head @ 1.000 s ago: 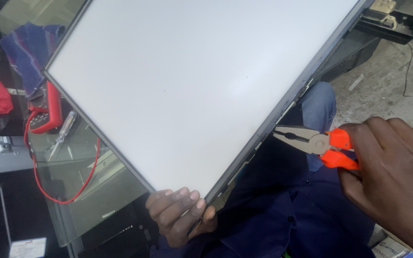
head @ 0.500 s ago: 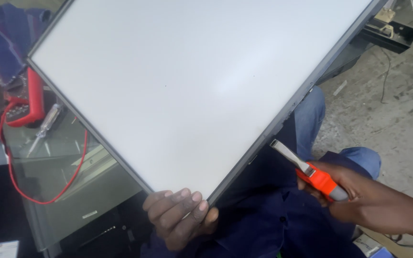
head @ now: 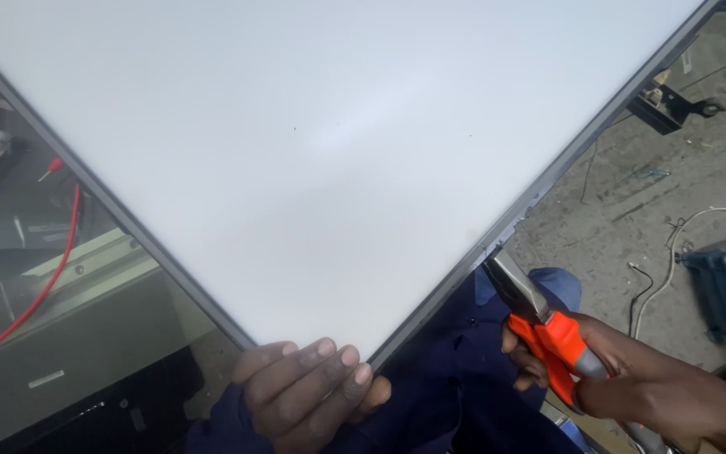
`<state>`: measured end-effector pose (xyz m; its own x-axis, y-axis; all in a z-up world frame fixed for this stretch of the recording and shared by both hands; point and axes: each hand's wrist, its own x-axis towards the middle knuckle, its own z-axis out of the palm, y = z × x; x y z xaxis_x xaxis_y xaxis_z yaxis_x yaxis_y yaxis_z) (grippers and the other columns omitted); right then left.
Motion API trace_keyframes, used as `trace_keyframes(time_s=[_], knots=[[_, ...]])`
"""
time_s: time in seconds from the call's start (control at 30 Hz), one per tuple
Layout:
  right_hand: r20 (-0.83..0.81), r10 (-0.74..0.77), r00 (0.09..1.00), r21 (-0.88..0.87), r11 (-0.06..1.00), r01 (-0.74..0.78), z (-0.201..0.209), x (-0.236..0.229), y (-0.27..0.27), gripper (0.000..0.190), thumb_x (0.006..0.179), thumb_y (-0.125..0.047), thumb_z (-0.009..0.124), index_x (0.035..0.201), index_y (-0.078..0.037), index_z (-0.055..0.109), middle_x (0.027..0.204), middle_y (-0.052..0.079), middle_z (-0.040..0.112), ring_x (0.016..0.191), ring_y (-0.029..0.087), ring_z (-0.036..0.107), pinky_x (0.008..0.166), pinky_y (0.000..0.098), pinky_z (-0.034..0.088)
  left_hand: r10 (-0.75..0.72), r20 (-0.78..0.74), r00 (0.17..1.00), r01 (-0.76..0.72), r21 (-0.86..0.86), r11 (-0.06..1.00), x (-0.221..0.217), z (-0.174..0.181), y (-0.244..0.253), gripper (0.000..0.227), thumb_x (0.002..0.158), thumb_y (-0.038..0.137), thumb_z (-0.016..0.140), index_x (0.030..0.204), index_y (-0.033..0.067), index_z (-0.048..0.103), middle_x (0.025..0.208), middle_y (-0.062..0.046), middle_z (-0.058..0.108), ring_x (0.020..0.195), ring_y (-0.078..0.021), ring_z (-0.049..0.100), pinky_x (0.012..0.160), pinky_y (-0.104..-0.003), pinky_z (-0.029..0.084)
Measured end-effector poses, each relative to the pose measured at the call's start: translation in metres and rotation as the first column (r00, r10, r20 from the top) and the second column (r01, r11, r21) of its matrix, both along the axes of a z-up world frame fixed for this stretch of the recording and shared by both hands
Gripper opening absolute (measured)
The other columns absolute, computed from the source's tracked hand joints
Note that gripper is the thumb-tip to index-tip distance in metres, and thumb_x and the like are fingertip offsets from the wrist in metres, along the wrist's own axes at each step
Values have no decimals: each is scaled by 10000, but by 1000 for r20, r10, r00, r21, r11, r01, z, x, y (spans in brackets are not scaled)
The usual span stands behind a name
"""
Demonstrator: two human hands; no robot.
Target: The person uses a small tool to pry open the bezel of a white monitor, then switches to pliers to continue removing the frame along the edge.
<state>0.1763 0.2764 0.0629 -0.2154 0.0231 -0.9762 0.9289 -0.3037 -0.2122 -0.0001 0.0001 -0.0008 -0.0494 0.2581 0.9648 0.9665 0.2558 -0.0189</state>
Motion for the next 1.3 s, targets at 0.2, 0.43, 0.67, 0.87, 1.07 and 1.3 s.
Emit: trace_keyframes(time_s=[0.2,0.43,0.67,0.87,1.07,1.3], knots=[[94,-137,986,40,990,133,19,-10,-9,737,853,165,486,1473,-218,592,1244,318,770,894,496,645,647,494,355,6,-2,1000,-6,55,998,-2,1,2,134,911,419,648,914,286,639,827,185,641,777,29,588,753,-192,424],[85,-171,982,123,979,160,39,-18,-27,535,825,184,429,1283,-48,579,1029,291,574,708,404,405,642,459,278,-13,-25,1000,14,40,999,-6,6,2,128,916,415,640,931,287,639,867,192,651,808,39,596,745,-182,411],[-68,-303,951,13,952,305,14,0,-21,695,732,245,402,1349,-53,511,884,300,400,645,376,296,574,503,239,-77,44,996,77,-1,997,-1,5,-4,149,877,394,713,916,259,663,866,141,659,820,-15,601,809,-219,412],[-221,-96,970,-14,995,96,-12,14,2,339,814,110,572,1141,24,591,841,271,433,626,395,285,655,665,258,202,-45,978,-91,783,615,27,-23,52,152,903,318,600,794,213,610,795,49,516,876,-132,482,981,-395,455],[-413,-18,911,-47,999,-2,4,-2,-9,271,679,192,540,840,21,404,692,173,334,521,237,180,508,429,163,-643,233,729,654,38,755,61,-31,6,159,1011,137,536,991,106,691,962,-53,780,846,-170,786,847,-310,450],[-437,39,899,9,999,-39,5,-4,-5,210,707,155,563,810,30,428,693,159,341,518,238,188,485,426,176,-562,287,776,603,-77,794,57,17,41,64,979,10,606,940,-25,642,841,-173,698,703,-271,702,621,-340,515]])
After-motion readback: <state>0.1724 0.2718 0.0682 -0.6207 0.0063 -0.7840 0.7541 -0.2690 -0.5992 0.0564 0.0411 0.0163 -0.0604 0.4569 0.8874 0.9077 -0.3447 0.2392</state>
